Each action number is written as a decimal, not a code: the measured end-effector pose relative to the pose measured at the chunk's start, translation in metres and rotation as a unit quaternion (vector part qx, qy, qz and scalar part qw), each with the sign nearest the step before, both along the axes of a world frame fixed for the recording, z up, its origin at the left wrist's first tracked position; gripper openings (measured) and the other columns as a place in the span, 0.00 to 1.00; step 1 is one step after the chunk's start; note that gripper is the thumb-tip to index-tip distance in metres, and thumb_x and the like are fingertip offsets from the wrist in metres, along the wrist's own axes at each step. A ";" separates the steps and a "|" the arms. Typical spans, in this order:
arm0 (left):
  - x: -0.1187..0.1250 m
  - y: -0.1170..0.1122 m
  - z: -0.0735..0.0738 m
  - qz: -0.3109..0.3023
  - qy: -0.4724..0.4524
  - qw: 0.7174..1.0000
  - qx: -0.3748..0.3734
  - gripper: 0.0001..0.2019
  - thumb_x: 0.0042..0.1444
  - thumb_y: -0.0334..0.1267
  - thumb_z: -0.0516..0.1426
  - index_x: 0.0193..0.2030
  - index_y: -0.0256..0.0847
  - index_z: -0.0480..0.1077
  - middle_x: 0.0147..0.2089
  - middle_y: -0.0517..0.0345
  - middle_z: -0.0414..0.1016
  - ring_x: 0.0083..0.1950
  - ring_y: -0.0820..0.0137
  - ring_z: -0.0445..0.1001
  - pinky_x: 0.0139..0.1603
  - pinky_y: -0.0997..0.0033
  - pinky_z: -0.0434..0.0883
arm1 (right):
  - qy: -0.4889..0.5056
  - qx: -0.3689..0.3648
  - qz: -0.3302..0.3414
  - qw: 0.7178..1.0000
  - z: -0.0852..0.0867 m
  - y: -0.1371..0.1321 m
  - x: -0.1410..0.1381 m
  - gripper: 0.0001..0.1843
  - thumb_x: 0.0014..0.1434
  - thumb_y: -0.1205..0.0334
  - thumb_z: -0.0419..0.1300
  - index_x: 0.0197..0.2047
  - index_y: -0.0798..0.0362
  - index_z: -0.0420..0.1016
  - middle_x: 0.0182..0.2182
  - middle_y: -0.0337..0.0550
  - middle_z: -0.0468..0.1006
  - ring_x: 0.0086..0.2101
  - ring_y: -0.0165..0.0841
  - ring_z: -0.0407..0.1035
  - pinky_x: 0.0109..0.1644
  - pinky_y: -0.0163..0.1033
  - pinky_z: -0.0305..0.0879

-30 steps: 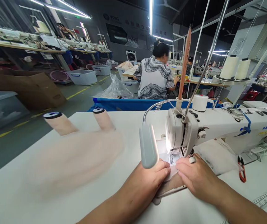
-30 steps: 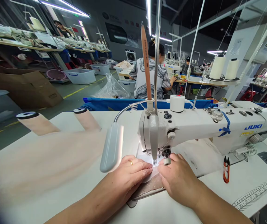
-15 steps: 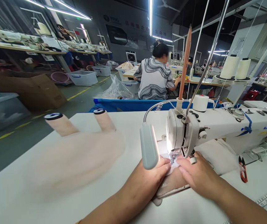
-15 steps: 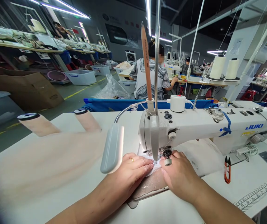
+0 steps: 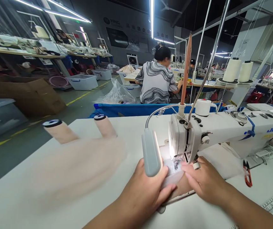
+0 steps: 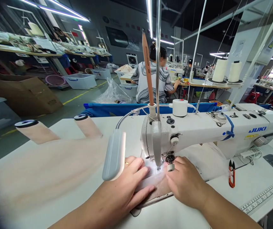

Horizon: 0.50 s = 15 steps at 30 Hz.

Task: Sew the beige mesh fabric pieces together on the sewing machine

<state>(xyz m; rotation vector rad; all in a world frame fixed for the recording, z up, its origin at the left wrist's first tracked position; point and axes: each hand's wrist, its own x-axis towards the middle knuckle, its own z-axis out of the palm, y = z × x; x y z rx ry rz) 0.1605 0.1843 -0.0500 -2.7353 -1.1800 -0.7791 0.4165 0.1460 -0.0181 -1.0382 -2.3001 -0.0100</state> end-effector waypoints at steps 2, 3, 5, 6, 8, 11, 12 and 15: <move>0.001 -0.010 0.006 -0.042 -0.007 0.999 -0.010 0.16 0.58 0.50 0.67 0.31 0.43 0.70 0.44 0.47 0.72 0.45 0.50 0.71 0.46 0.48 0.72 | 0.037 0.013 0.062 0.997 0.004 -0.004 0.000 0.18 0.71 0.74 0.53 0.58 0.52 0.74 0.51 0.50 0.85 0.47 0.42 0.75 0.51 0.45 0.75; 0.001 -0.015 0.010 -0.071 -0.013 0.997 -0.027 0.17 0.57 0.51 0.68 0.30 0.43 0.69 0.44 0.49 0.73 0.44 0.52 0.71 0.46 0.50 0.72 | 0.048 0.010 0.092 0.995 0.007 -0.006 -0.001 0.18 0.71 0.74 0.53 0.59 0.52 0.73 0.52 0.49 0.84 0.49 0.42 0.75 0.53 0.45 0.74; 0.001 -0.023 0.019 -0.117 -0.023 0.990 -0.080 0.15 0.57 0.50 0.69 0.33 0.44 0.71 0.44 0.52 0.75 0.41 0.56 0.73 0.43 0.55 0.71 | 0.039 -0.020 0.120 0.992 0.010 -0.009 -0.003 0.17 0.72 0.73 0.53 0.59 0.51 0.72 0.52 0.48 0.84 0.51 0.41 0.75 0.56 0.45 0.73; 0.001 -0.025 0.024 -0.130 -0.025 0.985 -0.112 0.12 0.59 0.48 0.68 0.36 0.45 0.73 0.43 0.54 0.76 0.39 0.58 0.73 0.40 0.58 0.70 | 0.019 -0.038 0.116 0.992 0.011 -0.010 -0.004 0.15 0.72 0.71 0.53 0.57 0.51 0.73 0.50 0.46 0.84 0.49 0.40 0.74 0.56 0.45 0.72; 0.000 -0.027 0.033 -0.139 -0.022 0.976 -0.165 0.06 0.65 0.44 0.63 0.41 0.46 0.74 0.43 0.56 0.78 0.37 0.62 0.75 0.38 0.62 0.70 | -0.041 -0.065 0.082 0.994 0.012 -0.011 -0.005 0.09 0.73 0.69 0.54 0.48 0.50 0.75 0.43 0.44 0.83 0.42 0.40 0.72 0.50 0.45 0.71; 0.001 -0.024 0.037 -0.133 -0.024 0.977 -0.165 0.08 0.69 0.36 0.54 0.44 0.45 0.75 0.41 0.55 0.78 0.37 0.62 0.77 0.36 0.63 0.70 | -0.105 -0.070 0.033 0.991 0.010 -0.011 -0.005 0.09 0.72 0.67 0.55 0.38 0.50 0.73 0.36 0.43 0.80 0.37 0.40 0.68 0.45 0.45 0.67; 0.001 -0.023 0.036 -0.129 -0.029 0.981 -0.144 0.10 0.70 0.35 0.52 0.42 0.44 0.75 0.39 0.55 0.77 0.35 0.62 0.76 0.35 0.63 0.69 | -0.113 -0.068 0.029 0.991 0.010 -0.010 -0.005 0.09 0.71 0.67 0.56 0.37 0.50 0.73 0.37 0.44 0.80 0.38 0.40 0.67 0.45 0.45 0.66; 0.003 -0.020 0.032 -0.129 -0.027 0.987 -0.087 0.14 0.68 0.31 0.51 0.36 0.44 0.76 0.40 0.52 0.78 0.36 0.60 0.76 0.36 0.61 0.71 | -0.108 -0.064 0.041 0.991 0.009 -0.010 -0.005 0.08 0.69 0.70 0.57 0.38 0.50 0.73 0.41 0.44 0.81 0.39 0.39 0.68 0.47 0.45 0.66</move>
